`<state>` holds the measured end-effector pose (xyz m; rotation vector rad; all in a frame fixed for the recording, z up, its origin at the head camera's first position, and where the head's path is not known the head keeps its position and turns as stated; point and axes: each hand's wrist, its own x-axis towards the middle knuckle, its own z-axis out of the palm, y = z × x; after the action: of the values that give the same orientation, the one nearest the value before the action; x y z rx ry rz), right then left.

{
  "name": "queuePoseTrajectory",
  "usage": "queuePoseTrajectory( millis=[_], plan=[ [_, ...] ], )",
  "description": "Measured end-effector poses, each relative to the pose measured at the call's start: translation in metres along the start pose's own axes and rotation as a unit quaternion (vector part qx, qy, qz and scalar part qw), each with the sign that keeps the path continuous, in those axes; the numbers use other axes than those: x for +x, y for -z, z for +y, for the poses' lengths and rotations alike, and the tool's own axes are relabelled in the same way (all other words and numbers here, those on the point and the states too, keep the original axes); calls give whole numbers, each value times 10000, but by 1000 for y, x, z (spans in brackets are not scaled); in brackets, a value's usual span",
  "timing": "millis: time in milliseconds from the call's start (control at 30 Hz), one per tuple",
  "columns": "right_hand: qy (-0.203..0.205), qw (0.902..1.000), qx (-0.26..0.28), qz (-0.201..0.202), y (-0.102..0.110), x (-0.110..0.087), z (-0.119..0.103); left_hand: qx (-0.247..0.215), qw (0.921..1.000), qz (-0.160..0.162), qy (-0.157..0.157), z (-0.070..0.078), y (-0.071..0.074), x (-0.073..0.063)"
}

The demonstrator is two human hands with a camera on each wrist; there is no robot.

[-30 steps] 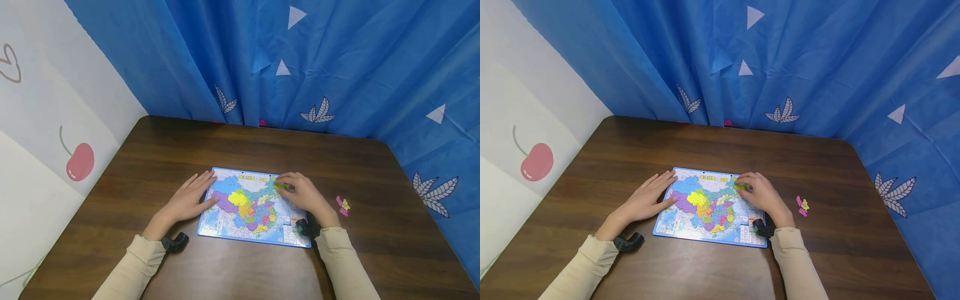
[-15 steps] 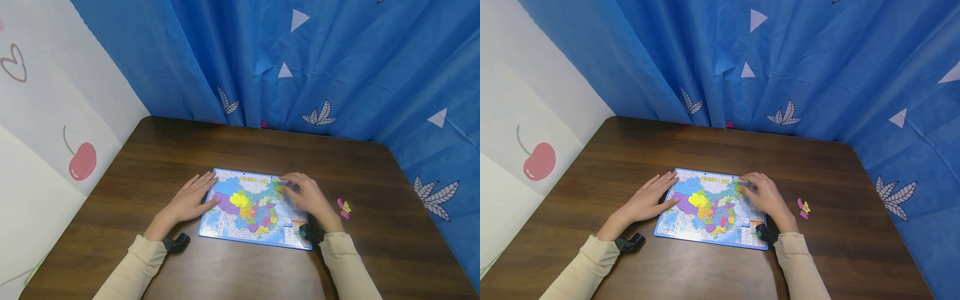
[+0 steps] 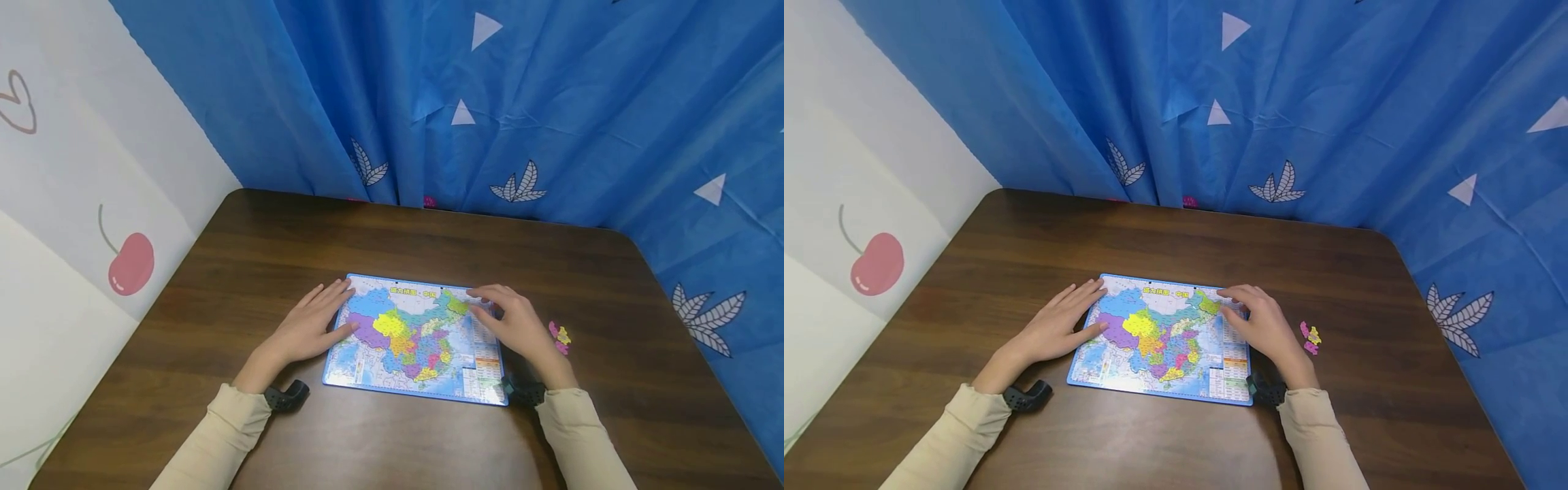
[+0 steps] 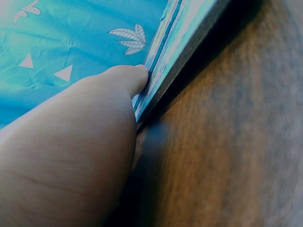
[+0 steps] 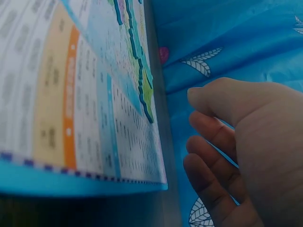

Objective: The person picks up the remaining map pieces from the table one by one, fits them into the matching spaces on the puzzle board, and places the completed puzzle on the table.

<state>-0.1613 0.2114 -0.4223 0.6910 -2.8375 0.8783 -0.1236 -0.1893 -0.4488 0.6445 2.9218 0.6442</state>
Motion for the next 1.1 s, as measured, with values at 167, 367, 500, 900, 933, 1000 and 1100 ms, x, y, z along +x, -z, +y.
queuePoseTrajectory(
  millis=[167,367,500,900,933,1000,1100],
  plan=[
    [-42,9999,-103,60,3,-8,4,-34,10000,2,14,-1,0,-1],
    [-41,9997,-174,190,6,-18,7,-25,10000,-4,24,-1,-1,-1],
    [-26,9995,-199,263,6,-23,10,-20,10000,7,15,0,-1,-1],
    [-320,9983,-370,332,11,-35,23,-29,10000,53,5,1,1,-1],
    [-328,9982,-379,330,11,-35,25,-31,10000,30,26,1,1,-1],
    [-334,9983,-343,317,13,-37,26,-29,10000,2,39,1,1,-1],
    [-351,9985,-325,282,15,-39,29,-31,10000,-11,22,0,1,-1]
  ],
)
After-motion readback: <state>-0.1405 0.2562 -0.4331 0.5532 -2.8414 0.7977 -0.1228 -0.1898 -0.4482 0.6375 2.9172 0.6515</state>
